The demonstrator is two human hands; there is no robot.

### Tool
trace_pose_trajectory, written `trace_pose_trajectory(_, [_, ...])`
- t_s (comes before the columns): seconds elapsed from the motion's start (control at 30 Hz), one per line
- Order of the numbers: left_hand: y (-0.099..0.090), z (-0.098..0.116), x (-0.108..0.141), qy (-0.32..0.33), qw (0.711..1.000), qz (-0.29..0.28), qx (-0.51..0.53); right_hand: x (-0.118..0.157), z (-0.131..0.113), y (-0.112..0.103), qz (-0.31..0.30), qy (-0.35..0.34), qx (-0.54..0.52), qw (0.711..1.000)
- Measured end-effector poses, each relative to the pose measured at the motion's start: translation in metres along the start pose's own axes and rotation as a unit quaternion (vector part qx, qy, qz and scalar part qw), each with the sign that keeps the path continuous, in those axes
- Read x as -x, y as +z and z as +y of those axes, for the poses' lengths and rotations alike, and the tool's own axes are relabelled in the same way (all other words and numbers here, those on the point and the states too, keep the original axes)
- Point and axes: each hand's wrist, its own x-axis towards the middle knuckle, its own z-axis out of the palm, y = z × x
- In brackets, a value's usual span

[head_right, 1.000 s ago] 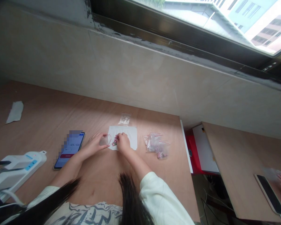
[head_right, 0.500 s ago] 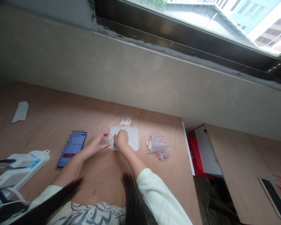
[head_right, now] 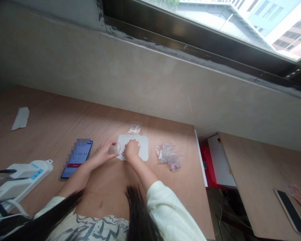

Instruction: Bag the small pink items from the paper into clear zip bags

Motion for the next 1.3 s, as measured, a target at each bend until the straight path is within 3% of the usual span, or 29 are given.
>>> trace_pose_trajectory(0.23, [-0.001,0.002,0.002,-0.005,1.0,0.001,-0.013,0.004,0.001,-0.01,0.013,-0.012,-0.027,0.999])
trace_pose_trajectory(0.4, [0.001,0.007,0.004,-0.019,1.0,-0.002,-0.009,0.027,-0.003,-0.022,0.008,-0.123,-0.177,0.976])
trace_pose_trajectory(0.47, [0.002,0.011,0.005,-0.019,1.0,0.001,0.001,0.039,-0.006,-0.025,0.012,-0.135,-0.215,0.967])
trace_pose_trajectory(0.63, [0.0,0.019,0.01,-0.006,0.996,0.024,0.082,0.057,-0.003,-0.03,0.01,-0.121,-0.263,0.957])
trace_pose_trajectory(0.73, [0.0,0.017,0.017,-0.014,0.979,0.05,0.196,0.059,0.006,-0.034,0.005,-0.118,-0.346,0.931])
trace_pose_trajectory(0.8, [0.001,0.012,0.024,-0.058,0.942,0.077,0.32,0.06,0.013,-0.037,0.003,-0.112,-0.425,0.898])
trace_pose_trajectory(0.87, [0.004,0.006,0.031,-0.111,0.881,0.085,0.451,0.062,0.018,-0.041,0.0,-0.103,-0.484,0.869])
trace_pose_trajectory(0.93, [0.008,0.003,0.038,-0.131,0.824,0.055,0.548,0.065,0.021,-0.043,-0.01,-0.09,-0.516,0.852])
trace_pose_trajectory(1.07, [0.017,0.003,0.046,-0.121,0.729,-0.004,0.674,0.069,0.024,-0.042,-0.043,-0.072,-0.547,0.833])
trace_pose_trajectory(1.17, [0.023,0.001,0.045,-0.134,0.68,0.031,0.72,0.066,0.03,-0.036,-0.042,-0.058,-0.575,0.815])
trace_pose_trajectory(1.23, [0.026,-0.005,0.042,-0.145,0.658,0.051,0.737,0.058,0.035,-0.03,-0.012,-0.038,-0.567,0.823])
trace_pose_trajectory(1.3, [0.03,-0.012,0.04,-0.148,0.64,0.063,0.751,0.046,0.039,-0.022,0.035,-0.021,-0.506,0.862])
